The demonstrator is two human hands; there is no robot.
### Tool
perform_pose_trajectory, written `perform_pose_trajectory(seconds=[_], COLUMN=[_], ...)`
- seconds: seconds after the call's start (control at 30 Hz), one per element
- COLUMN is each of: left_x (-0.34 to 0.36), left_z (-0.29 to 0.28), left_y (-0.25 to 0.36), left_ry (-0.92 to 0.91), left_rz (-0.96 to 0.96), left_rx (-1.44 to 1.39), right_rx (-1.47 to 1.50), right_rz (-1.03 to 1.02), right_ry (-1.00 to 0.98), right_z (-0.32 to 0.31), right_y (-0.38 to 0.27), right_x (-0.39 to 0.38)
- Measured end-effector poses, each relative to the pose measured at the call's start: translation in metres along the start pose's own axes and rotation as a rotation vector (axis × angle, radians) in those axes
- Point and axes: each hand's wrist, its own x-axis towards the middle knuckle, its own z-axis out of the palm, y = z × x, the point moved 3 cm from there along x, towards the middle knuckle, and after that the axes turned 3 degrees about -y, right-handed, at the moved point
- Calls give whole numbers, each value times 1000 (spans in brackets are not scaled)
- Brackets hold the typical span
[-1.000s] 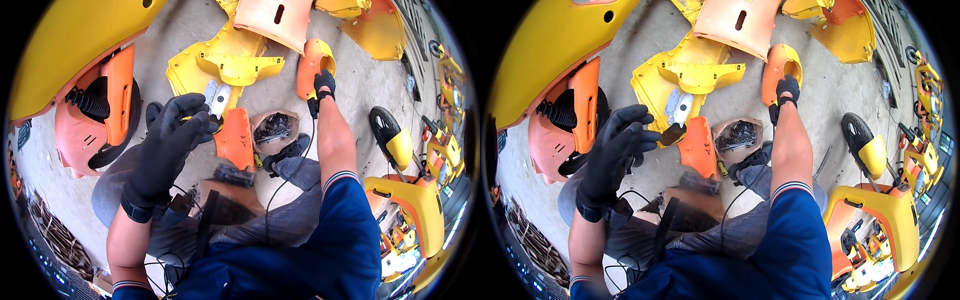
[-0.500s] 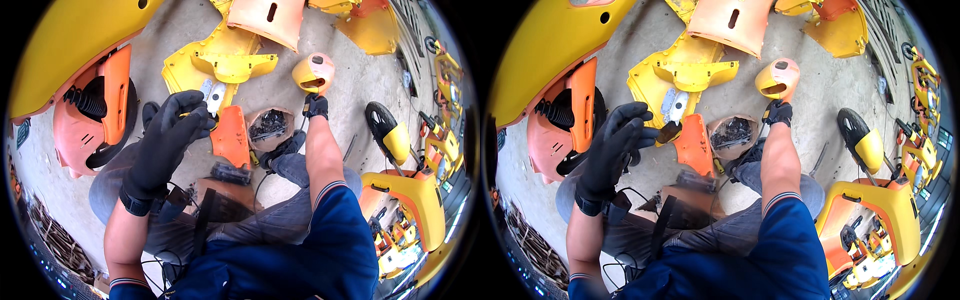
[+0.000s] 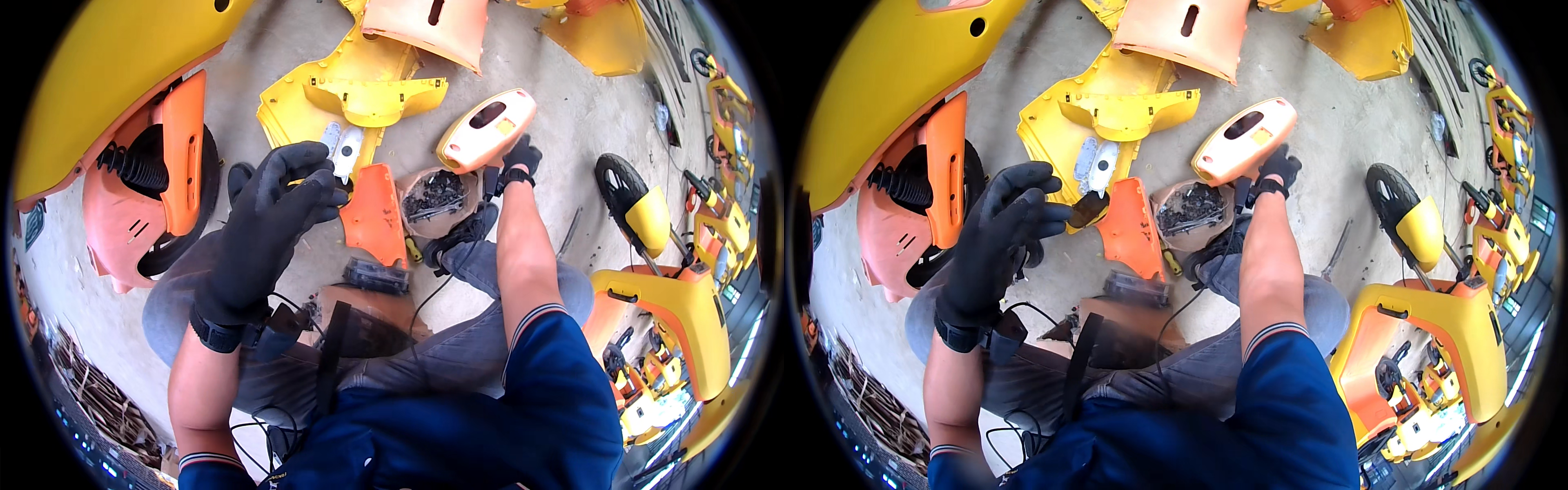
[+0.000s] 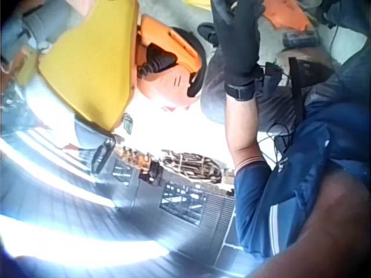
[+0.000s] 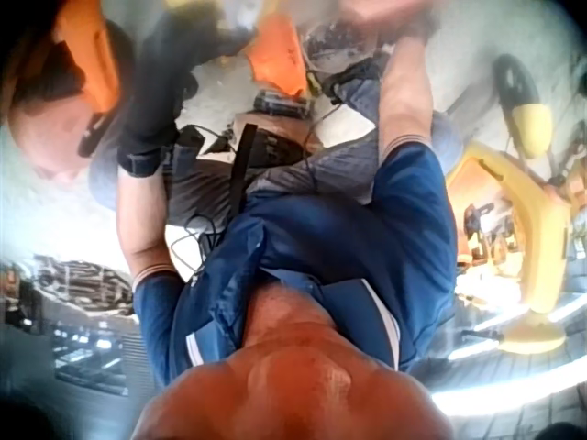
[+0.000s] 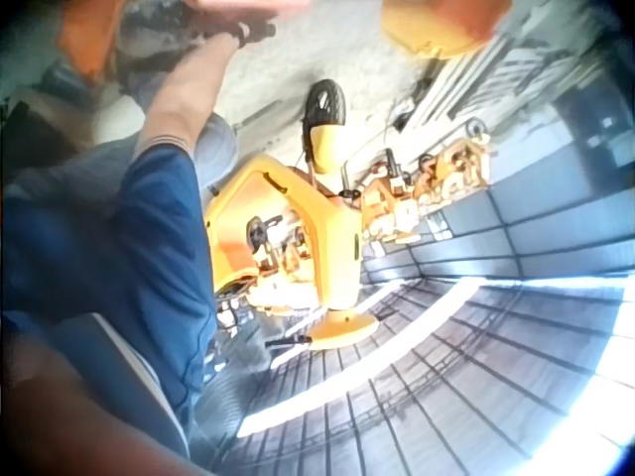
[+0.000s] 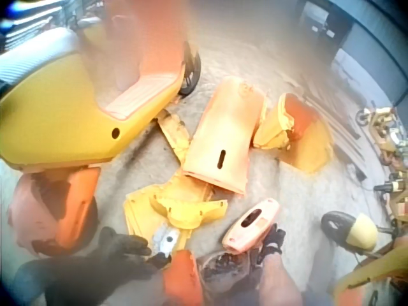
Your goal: The person sits on the floor and uses a screwdriver to remove screws from an orange scooter body panel. They then peel off a white sticker from the panel and place it on the floor.
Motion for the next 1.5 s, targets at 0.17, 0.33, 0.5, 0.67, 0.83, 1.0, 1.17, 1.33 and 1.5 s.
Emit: perform_pose_trajectory(seconds=[0.17, 0.33, 0.5, 0.67, 0.83, 1.0, 1.17, 1.33, 1.5], left_x=[2, -2, -7, -13, -15, -13, -13, -14, -11], left_z=[1, -7, -11, -8, -11, -9, -13, -15, -21], left_y=[1, 1, 1, 5, 4, 8, 6, 6, 7], left_ry=[-28, -29, -66, -59, -138, -100, -105, -95, -61], left_rz=[79, 103, 103, 144, 281, 156, 158, 153, 191], left_rx=[-47, -38, -45, -15, 194, -31, -51, 22, 104], right_rx=[-710, -529, -474, -706, -1058, -1441, -1249, -1055, -770], right_rz=[17, 17, 48, 83, -282, -243, -440, -511, -433], right_ry=[-117, -209, -238, -197, -87, -355, -306, -273, -183], right_z=[26, 15, -41, -74, -40, -14, -18, -25, -31], right_y=[-29, -27, -19, 6, -14, -25, -39, -42, -37], right_x=[-29, -36, -13, 15, -60, -65, -58, -70, -77])
